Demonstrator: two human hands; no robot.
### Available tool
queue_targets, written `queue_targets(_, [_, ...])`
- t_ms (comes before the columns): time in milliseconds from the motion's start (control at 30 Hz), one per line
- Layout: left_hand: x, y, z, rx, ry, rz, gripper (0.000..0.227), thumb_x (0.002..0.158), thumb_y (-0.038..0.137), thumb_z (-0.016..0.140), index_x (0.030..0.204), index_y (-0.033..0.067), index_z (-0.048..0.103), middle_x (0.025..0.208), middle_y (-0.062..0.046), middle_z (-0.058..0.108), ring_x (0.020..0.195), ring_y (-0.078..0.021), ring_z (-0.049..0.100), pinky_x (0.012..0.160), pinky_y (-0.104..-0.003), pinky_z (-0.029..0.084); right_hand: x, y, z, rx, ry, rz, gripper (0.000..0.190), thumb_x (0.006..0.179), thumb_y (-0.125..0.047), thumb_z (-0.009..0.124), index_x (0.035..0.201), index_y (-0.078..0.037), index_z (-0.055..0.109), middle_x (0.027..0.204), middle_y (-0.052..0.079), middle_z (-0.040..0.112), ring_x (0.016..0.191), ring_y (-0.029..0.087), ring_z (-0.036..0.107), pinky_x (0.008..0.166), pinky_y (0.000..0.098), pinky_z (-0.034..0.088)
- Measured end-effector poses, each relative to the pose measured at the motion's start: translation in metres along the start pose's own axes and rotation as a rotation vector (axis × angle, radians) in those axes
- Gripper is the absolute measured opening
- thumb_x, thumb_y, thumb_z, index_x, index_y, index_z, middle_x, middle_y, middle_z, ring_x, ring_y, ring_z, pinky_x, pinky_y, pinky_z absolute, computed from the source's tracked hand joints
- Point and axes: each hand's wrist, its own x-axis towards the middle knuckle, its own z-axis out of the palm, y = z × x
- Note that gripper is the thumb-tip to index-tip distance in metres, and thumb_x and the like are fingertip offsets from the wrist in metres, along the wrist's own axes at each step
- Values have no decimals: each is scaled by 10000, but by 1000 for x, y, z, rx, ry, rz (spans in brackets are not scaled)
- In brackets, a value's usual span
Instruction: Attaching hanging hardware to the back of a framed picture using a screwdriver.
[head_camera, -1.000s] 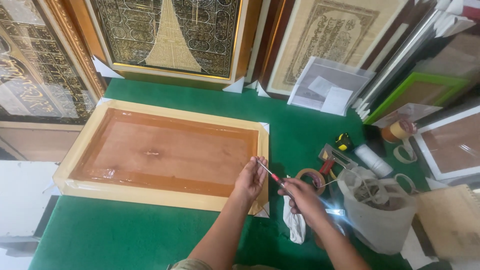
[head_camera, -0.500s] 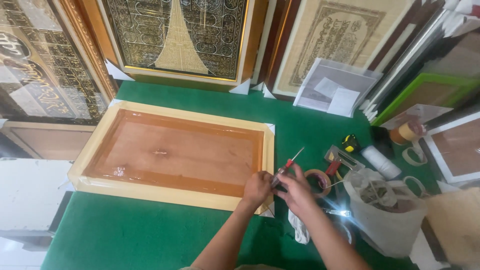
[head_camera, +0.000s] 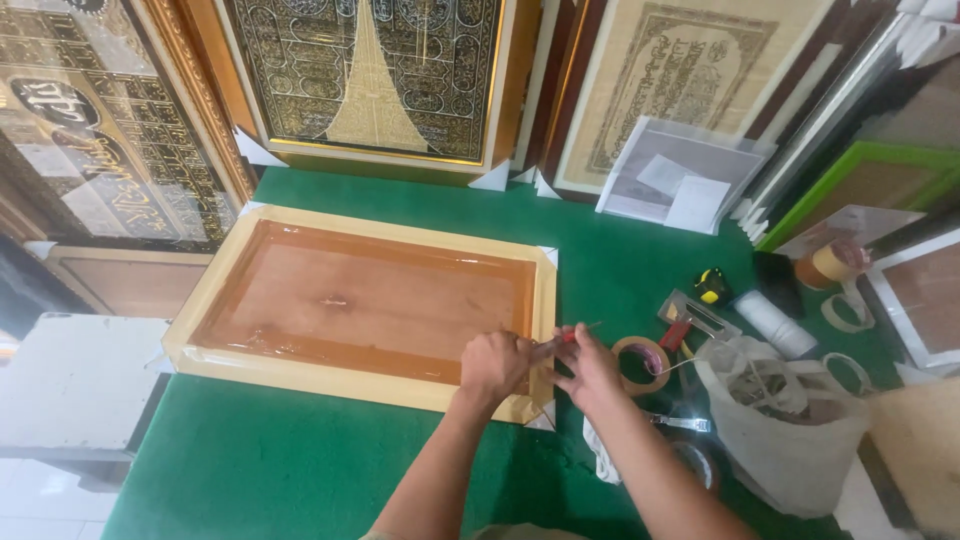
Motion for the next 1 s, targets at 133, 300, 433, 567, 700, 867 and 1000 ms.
queue_targets(133, [7,7,-3,-51,-14,-22,568,951,512,449,1095,191,895,1106,-193,859,1111,-485,811,962,-596,661,46,-5,18,242,130,43,396,1224,-532,416,1073,-244,643,1069,-102,776,978,144,782,1047,555,552])
queue_targets(300, [20,-86,-8,-129,68,-142,516,942,489,517,1085,195,916,1105,-177,869,1163,-445,810,1013,-548,653,105,-94,-67,265,323,-237,436,1176,-597,327,955,-306,565,749,-156,504,602,42,585,631,268,588])
queue_targets(433, [12,-89,-27,-230,107,-148,513,959,485,492,1044,222,925,1120,-185,866,1206,-460,781,1051,-574,631,45,-111,-35,-432,56,-421,308,1158,-396,575,1364,-194,683,970,-57,593,729,98,574,519,232,475])
queue_targets(567, [21,-91,-20,-313,100,-147,475,952,475,509,911,213,903,1028,-144,864,1172,-429,790,1041,-561,621,-29,-110,1,-1360,-215,-758,486,1028,-110,682,1508,-148,739,1331,171,835,1227,404,769,999,527,621])
queue_targets(700, [12,-89,-32,-378,110,-113,484,948,467,533,837,162,891,912,-139,853,1101,-418,797,1002,-558,612,-43,-111,9,-1507,-461,-980,388,1019,-68,715,1379,-169,821,1297,159,859,1230,435,777,1073,558,607])
queue_targets(867, [16,-90,-17,-418,114,-101,464,932,471,536,766,189,865,842,-111,838,1047,-394,809,954,-540,624,-18,-113,2,-1793,-398,-1030,419,1068,-168,641,1395,-389,783,1351,-58,838,1260,269,773,1152,517,523])
queue_targets(1000, [9,-77,-25,-379,88,-64,493,960,482,539,822,149,874,903,-153,842,1094,-414,793,996,-558,603,-19,-110,12,-1868,-407,-996,417,1089,-203,597,1360,-472,765,1351,-165,820,1288,185,746,1217,479,440])
